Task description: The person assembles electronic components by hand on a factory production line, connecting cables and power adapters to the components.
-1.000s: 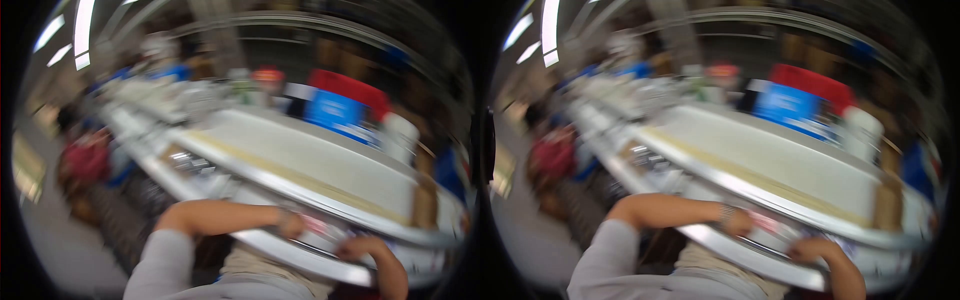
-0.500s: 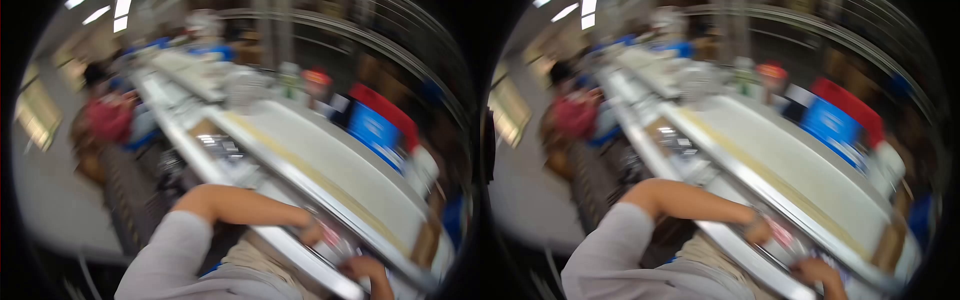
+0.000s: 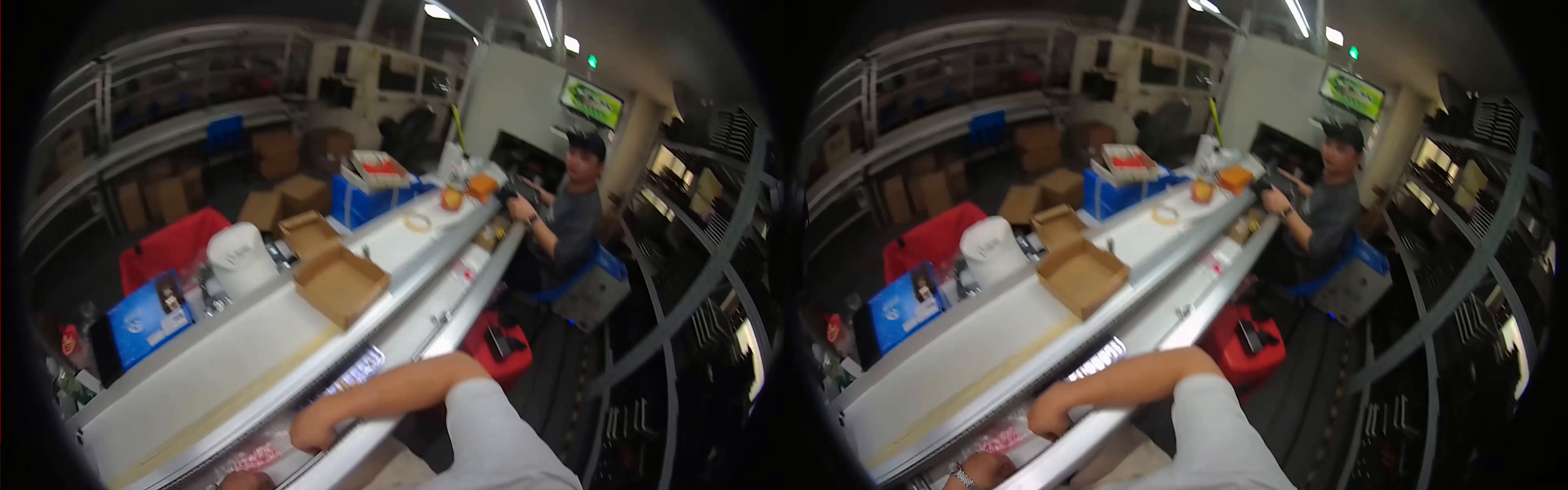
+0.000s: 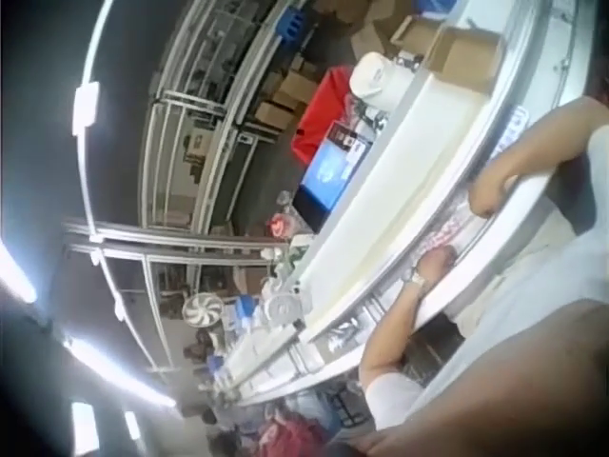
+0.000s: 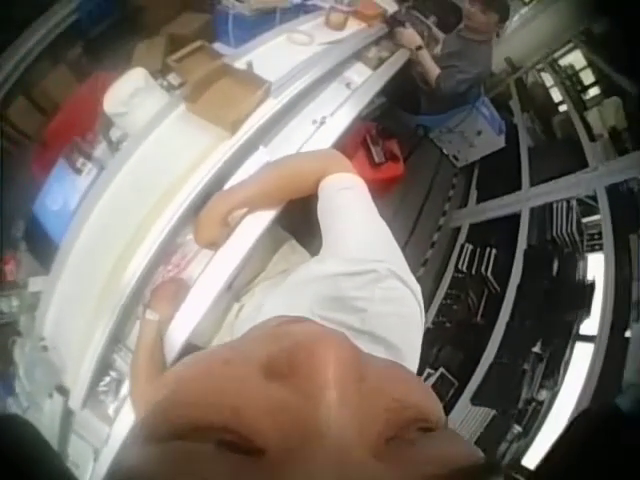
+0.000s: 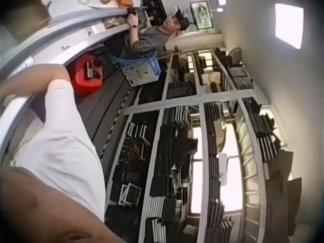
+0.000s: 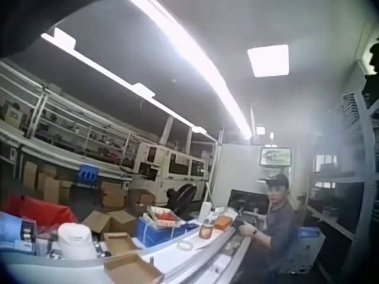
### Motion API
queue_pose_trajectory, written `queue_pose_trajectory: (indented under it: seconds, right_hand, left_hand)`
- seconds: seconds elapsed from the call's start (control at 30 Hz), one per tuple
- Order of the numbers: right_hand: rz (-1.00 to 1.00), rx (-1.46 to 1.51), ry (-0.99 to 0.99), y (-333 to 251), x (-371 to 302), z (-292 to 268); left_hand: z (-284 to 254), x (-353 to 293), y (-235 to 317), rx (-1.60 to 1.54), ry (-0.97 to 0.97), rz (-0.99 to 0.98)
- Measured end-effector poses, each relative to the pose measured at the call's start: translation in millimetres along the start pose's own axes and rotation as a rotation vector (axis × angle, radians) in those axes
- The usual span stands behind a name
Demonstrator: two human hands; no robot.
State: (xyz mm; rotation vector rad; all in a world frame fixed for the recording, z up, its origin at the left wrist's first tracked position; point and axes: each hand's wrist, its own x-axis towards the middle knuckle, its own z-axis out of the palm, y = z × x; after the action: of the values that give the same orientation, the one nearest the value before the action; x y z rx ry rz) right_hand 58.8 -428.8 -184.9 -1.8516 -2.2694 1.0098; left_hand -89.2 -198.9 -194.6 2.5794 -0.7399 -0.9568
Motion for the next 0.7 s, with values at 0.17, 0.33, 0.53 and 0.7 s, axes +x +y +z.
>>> queue_pose_trajectory:
  seconds: [0.17,0.33,0.53,0.7]
  right_hand:
    - [0.091,0.292,-0.141,11,-3,7]
    - [0.27,0.056,-0.072,-11,2,-1]
    - [0.157,-0.128,0.049,-3,-3,4]
    - [0.203,0.105,-0.149,10,-4,-6]
  left_hand:
    - [-13,10,-9,-0.307,-0.152,0.08]
    - [-21,-17,16,-0.305,-0.093,-0.128]
    - [-17,4,9,0.129,-0.148,-0.18]
    - [-17,-13,13,-0.002,0.052,-0.025]
